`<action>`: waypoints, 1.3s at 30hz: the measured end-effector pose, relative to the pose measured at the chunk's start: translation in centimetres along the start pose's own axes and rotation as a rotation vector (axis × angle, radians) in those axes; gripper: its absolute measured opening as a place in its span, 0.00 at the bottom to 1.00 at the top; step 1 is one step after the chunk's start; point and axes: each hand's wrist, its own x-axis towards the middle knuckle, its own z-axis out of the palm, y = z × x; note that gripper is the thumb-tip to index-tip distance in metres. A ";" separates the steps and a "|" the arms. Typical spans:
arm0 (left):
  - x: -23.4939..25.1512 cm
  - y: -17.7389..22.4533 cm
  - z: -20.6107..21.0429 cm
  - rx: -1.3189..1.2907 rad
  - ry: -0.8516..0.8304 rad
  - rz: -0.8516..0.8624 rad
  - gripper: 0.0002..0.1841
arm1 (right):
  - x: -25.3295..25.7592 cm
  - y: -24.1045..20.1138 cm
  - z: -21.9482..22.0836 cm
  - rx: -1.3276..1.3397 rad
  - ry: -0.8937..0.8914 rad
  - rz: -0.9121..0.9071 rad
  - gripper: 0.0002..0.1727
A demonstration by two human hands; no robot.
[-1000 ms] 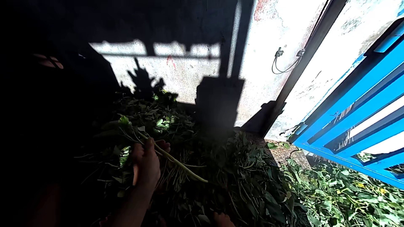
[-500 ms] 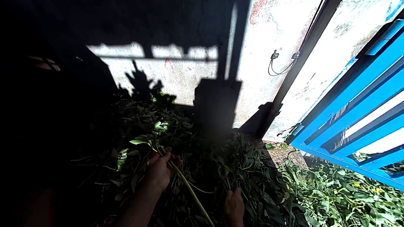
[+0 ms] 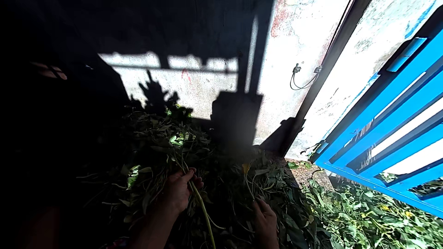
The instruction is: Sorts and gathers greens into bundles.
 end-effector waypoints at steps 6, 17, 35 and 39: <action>0.0 -1.2 0.1 0.069 -0.098 -0.043 0.07 | -2.1 -0.2 2.4 0.520 -0.212 -0.037 0.13; -0.3 -2.6 -0.3 0.160 -0.441 -0.112 0.09 | -4.9 -2.9 3.9 0.583 -0.449 -0.245 0.12; 0.0 -3.0 -0.1 0.156 -0.470 0.031 0.10 | -5.5 -3.1 4.2 0.463 -0.464 -0.172 0.14; 0.0 -3.6 -0.1 0.206 -0.427 0.001 0.07 | -5.5 -3.7 3.9 0.399 -0.559 -0.218 0.28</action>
